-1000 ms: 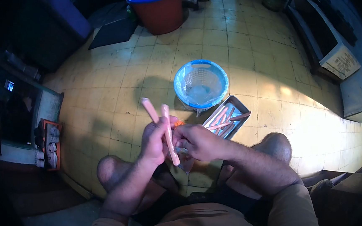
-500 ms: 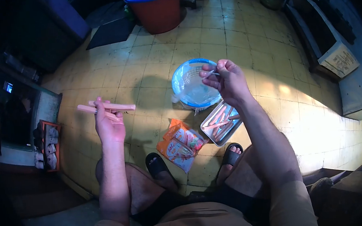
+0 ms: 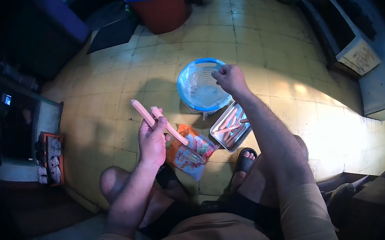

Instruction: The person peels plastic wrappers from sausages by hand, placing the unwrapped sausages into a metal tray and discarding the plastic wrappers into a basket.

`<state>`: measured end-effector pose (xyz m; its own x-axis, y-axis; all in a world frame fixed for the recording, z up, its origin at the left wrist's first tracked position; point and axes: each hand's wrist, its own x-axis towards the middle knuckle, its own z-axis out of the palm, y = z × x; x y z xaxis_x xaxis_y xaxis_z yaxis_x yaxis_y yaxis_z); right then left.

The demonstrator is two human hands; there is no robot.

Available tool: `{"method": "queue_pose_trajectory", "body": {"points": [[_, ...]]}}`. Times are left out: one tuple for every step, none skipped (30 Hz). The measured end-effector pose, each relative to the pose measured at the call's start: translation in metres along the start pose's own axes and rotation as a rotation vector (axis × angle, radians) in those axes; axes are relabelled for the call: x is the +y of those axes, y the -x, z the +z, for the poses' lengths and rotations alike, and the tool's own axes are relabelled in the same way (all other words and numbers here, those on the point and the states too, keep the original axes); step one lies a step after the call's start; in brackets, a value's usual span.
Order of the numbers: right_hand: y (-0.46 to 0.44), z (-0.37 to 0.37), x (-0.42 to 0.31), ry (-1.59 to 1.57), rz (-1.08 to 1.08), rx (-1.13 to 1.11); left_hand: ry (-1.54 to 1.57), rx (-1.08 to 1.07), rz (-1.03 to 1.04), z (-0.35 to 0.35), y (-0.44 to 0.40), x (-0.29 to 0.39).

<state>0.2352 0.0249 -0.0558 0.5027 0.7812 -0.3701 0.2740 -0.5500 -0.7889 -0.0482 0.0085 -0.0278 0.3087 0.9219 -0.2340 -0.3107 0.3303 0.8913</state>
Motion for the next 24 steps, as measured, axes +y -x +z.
{"method": "queue_pose_trajectory", "body": {"points": [[-0.005, 0.009, 0.009, -0.102, -0.206, 0.086, -0.004, -0.003, -0.006, 0.002, 0.001, -0.002], [-0.01, 0.013, 0.019, -0.202, -0.411, 0.174, -0.037, -0.016, -0.021, 0.003, 0.002, -0.003], [-0.006, 0.012, 0.018, -0.202, -0.405, 0.178, -0.069, -0.03, -0.036, 0.005, 0.002, -0.005], [0.002, 0.009, 0.009, -0.093, -0.378, 0.061, -0.07, -0.055, -0.036, 0.004, 0.002, -0.009], [0.01, 0.007, -0.001, 0.016, -0.35, -0.057, -0.07, -0.057, -0.042, 0.004, 0.002, -0.012], [0.021, 0.006, -0.01, 0.128, -0.404, -0.152, -0.04, -0.09, -0.071, 0.004, 0.003, -0.014], [0.04, 0.006, -0.02, 0.114, -0.486, -0.287, -0.01, -0.122, -0.098, 0.004, 0.004, -0.017], [0.061, 0.012, -0.024, 0.099, -0.566, -0.423, -0.005, -0.139, -0.123, 0.003, 0.005, -0.022], [0.078, 0.023, -0.017, 0.136, -0.701, -0.374, -0.002, -0.138, -0.123, 0.001, 0.007, -0.028], [0.105, 0.019, -0.032, 0.089, -0.547, -0.552, -0.009, -0.204, -0.16, 0.0, 0.009, -0.033], [0.122, 0.019, -0.039, 0.113, -0.488, -0.608, -0.018, -0.271, -0.199, 0.0, 0.012, -0.037], [0.131, 0.016, -0.043, 0.163, -0.474, -0.575, -0.067, -0.267, -0.194, 0.004, 0.017, -0.036], [0.137, 0.014, -0.047, 0.212, -0.461, -0.542, -0.068, -0.267, -0.194, 0.011, 0.022, -0.035], [0.137, 0.008, -0.05, 0.211, -0.463, -0.543, -0.009, -0.262, -0.206, 0.018, 0.027, -0.033], [0.133, -0.003, -0.053, 0.222, -0.361, -0.574, 0.051, -0.255, -0.214, 0.021, 0.03, -0.03], [0.13, -0.009, -0.053, 0.233, -0.257, -0.605, -0.052, -0.343, -0.194, 0.015, 0.026, -0.034], [0.129, -0.011, -0.05, 0.234, -0.261, -0.608, -0.052, -0.338, -0.192, 0.013, 0.026, -0.038], [0.128, -0.011, -0.045, 0.216, -0.285, -0.674, -0.028, -0.337, -0.203, 0.015, 0.028, -0.043], [0.126, -0.01, -0.042, 0.197, -0.308, -0.738, -0.003, -0.338, -0.215, 0.017, 0.029, -0.047], [0.128, -0.002, -0.039, 0.229, -0.409, -0.679, 0.068, -0.301, -0.224, 0.019, 0.031, -0.051], [0.127, 0.0, -0.037, 0.231, -0.412, -0.679, 0.069, -0.301, -0.221, 0.019, 0.03, -0.053], [0.127, 0.002, -0.035, 0.269, -0.402, -0.669, 0.027, -0.31, -0.219, 0.017, 0.028, -0.055], [0.127, 0.003, -0.035, 0.304, -0.391, -0.66, -0.017, -0.318, -0.217, 0.014, 0.028, -0.056], [0.131, -0.001, -0.04, 0.273, -0.334, -0.687, -0.018, -0.316, -0.215, 0.013, 0.027, -0.057]]}}
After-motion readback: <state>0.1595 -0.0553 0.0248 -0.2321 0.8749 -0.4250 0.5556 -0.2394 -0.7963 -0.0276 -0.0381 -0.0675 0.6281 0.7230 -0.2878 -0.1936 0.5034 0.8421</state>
